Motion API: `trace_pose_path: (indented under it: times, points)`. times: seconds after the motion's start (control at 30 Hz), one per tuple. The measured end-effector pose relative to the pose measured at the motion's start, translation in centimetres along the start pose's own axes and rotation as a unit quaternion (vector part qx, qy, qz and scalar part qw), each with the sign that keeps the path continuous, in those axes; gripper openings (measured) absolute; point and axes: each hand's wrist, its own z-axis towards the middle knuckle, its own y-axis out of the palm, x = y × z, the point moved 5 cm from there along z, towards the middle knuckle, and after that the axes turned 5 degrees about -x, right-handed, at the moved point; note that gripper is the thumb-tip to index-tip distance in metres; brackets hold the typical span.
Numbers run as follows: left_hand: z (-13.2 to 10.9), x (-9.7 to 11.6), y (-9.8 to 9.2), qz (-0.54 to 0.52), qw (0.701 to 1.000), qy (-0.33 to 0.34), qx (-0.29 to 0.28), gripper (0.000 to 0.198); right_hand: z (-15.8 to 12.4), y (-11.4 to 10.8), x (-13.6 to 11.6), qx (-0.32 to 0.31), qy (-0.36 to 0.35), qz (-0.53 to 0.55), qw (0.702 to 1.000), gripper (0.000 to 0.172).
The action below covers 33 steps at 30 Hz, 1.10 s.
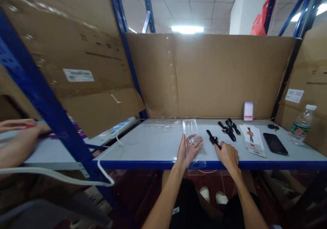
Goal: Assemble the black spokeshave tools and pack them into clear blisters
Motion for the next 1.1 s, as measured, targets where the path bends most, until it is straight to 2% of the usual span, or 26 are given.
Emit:
trace_pose_path:
  times: [0.33,1.1]
  points:
    - [-0.44,0.17,0.57,0.005,1.000,0.008,0.010,0.047,-0.06,0.18,-0.11,0.000,-0.003,0.010,1.000,0.039]
    - [-0.21,0.10,0.16,0.009,1.000,0.000,0.026,0.046,-0.38,0.29,-0.20,0.016,-0.008,-0.012,1.000,0.036]
